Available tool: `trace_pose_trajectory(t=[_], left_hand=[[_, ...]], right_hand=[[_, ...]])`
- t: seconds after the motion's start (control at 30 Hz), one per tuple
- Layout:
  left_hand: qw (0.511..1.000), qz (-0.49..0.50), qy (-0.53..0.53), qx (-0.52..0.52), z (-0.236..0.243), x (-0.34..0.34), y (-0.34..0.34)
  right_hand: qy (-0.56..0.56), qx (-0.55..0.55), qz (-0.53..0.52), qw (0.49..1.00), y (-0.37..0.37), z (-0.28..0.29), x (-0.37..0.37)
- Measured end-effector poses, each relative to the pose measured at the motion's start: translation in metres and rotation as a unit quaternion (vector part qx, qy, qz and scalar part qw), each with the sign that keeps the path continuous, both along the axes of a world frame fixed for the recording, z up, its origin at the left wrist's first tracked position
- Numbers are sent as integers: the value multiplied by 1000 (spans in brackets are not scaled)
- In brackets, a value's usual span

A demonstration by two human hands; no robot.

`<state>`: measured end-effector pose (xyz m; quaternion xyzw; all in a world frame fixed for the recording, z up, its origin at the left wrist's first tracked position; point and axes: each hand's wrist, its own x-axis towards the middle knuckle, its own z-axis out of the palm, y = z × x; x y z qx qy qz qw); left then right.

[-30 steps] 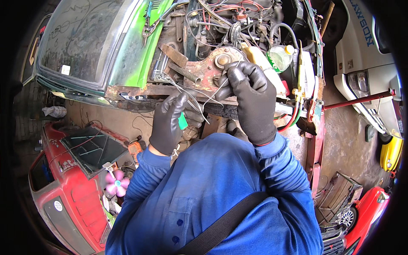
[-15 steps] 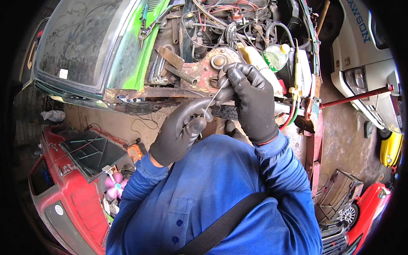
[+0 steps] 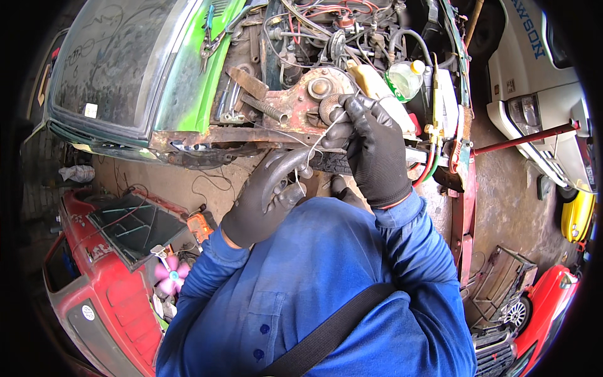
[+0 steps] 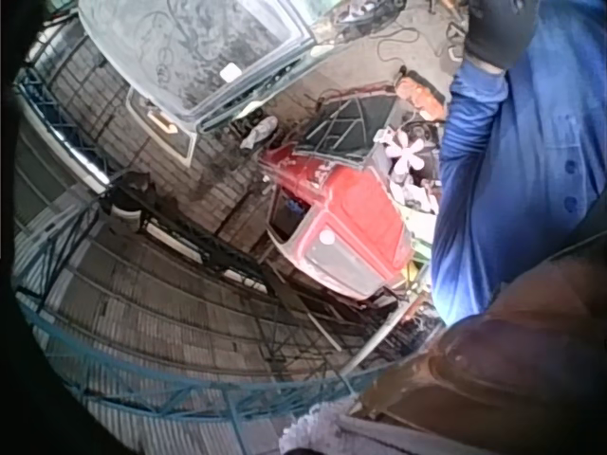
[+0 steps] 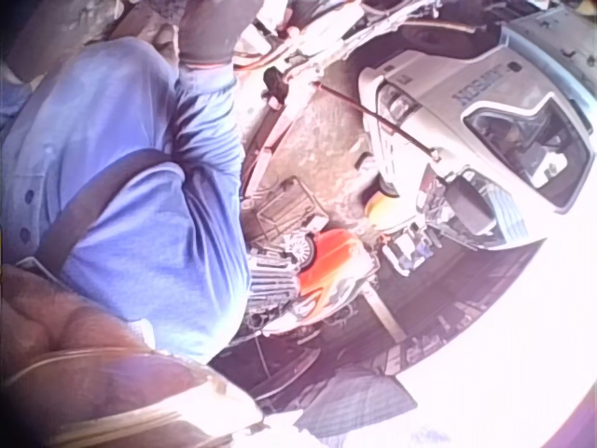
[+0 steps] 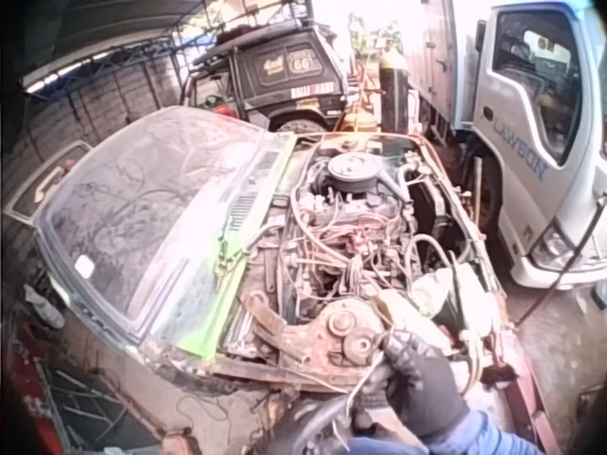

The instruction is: The person welds a section of a green car's front frame, then uses an angle grinder to smooth the weld and surrounding metal. They use a hammer and chisel to adjust the frame alignment, then weld the area again. The work is performed in a cluttered auto repair garage.

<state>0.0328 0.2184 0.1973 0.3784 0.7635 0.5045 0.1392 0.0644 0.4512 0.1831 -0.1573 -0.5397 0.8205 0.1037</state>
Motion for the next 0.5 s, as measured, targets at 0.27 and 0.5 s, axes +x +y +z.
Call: trace_pose_trajectory(t=[0.27, 0.5], left_hand=[[990, 107, -76, 58, -10, 7, 8], [969, 146, -200, 17, -20, 6, 15]], right_hand=[[-3, -43, -38, 998, -12, 15, 0], [72, 104, -85, 988, -25, 35, 29]])
